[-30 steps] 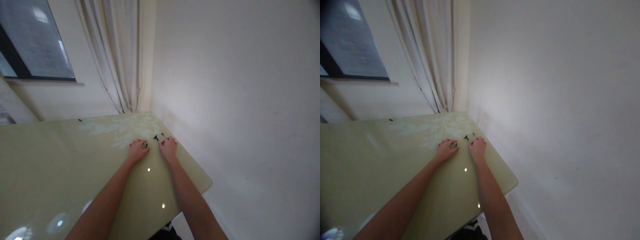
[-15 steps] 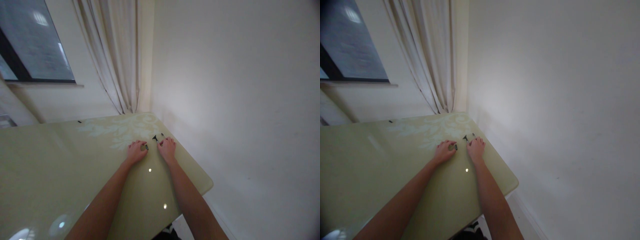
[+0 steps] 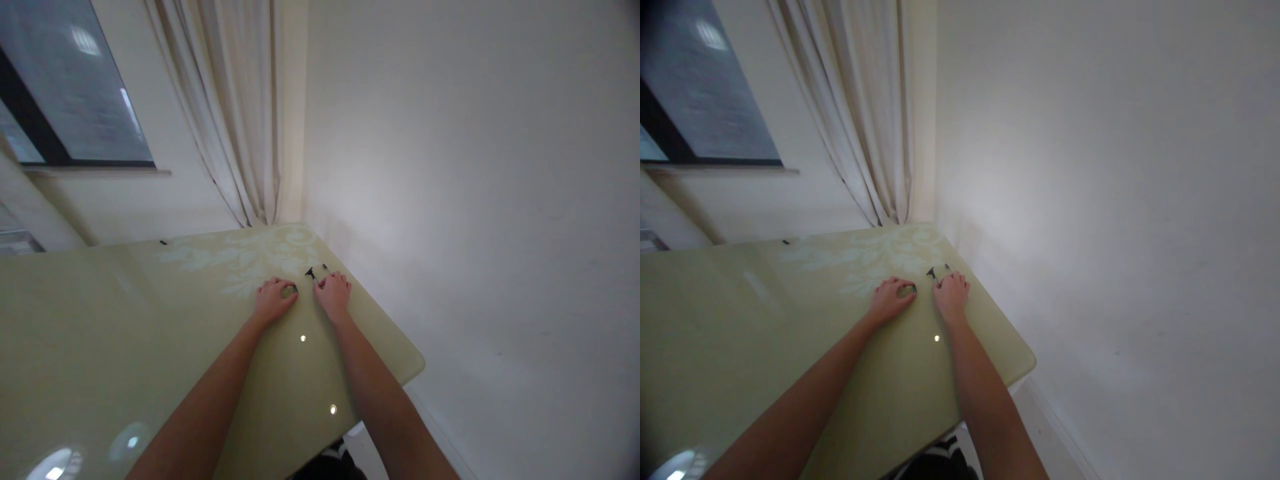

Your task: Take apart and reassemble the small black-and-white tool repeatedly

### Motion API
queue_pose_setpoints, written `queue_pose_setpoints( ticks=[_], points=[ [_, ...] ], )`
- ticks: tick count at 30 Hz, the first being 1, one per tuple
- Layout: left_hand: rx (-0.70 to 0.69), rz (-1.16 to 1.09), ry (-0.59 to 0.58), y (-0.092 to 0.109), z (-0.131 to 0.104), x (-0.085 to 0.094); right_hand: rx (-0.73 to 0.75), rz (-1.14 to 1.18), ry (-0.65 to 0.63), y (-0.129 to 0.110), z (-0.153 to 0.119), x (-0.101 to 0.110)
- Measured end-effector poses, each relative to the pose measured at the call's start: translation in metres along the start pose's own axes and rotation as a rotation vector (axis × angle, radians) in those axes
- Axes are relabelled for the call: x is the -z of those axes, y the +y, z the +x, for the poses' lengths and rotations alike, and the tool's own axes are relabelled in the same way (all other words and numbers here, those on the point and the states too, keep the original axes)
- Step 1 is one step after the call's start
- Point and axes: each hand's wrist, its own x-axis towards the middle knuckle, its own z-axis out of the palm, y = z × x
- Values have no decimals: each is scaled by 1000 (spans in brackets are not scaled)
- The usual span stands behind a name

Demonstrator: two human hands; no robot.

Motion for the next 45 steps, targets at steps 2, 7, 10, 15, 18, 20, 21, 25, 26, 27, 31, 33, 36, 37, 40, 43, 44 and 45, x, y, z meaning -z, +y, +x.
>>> queue_pose_setpoints(
  ticks=[2,7,10,15,18,20,21,25,26,27,31,33,36,37,40,43,44,45],
  points=[
    [-5,-2,5,-1,0,-1,-6,-5,2,0,-1,1],
    [7,-181,36,-1,5,1,-26,32,46,2,2,6],
    [-2,-359,35,-6,0,8,31,149,108,1,6,12],
    [-92,-592,-194,-27,-51,30,271,502,38,-28,-16,17],
    [-66,-666,-147,-39,-87,42,543,583,-100,-58,-48,15],
    [-8,-719,-76,-42,-101,48,722,578,-232,-73,-68,14],
    [13,-748,-56,-42,-104,50,763,577,-275,-78,-74,13],
    [70,-876,4,-37,-102,55,744,680,-374,-81,-77,12],
    [89,-900,16,-35,-100,55,745,716,-406,-79,-74,12],
    [107,-918,26,-33,-100,54,749,742,-433,-77,-71,13],
    [175,-978,29,-32,-98,53,803,678,-422,-71,-65,16],
    [225,-1066,44,-36,-97,55,824,574,-359,-70,-63,17],
    [285,-1198,80,-45,-94,61,730,444,-243,-64,-53,18],
    [283,-1210,90,-47,-93,63,656,421,-197,-60,-46,18],
    [217,-1129,112,-46,-89,64,396,360,-17,-38,-21,22],
    [142,-956,108,-33,-76,54,139,226,166,-11,0,23],
    [120,-889,95,-26,-69,49,75,186,194,-4,3,22],
    [95,-812,75,-19,-61,42,25,149,203,2,6,20]
  ],
)
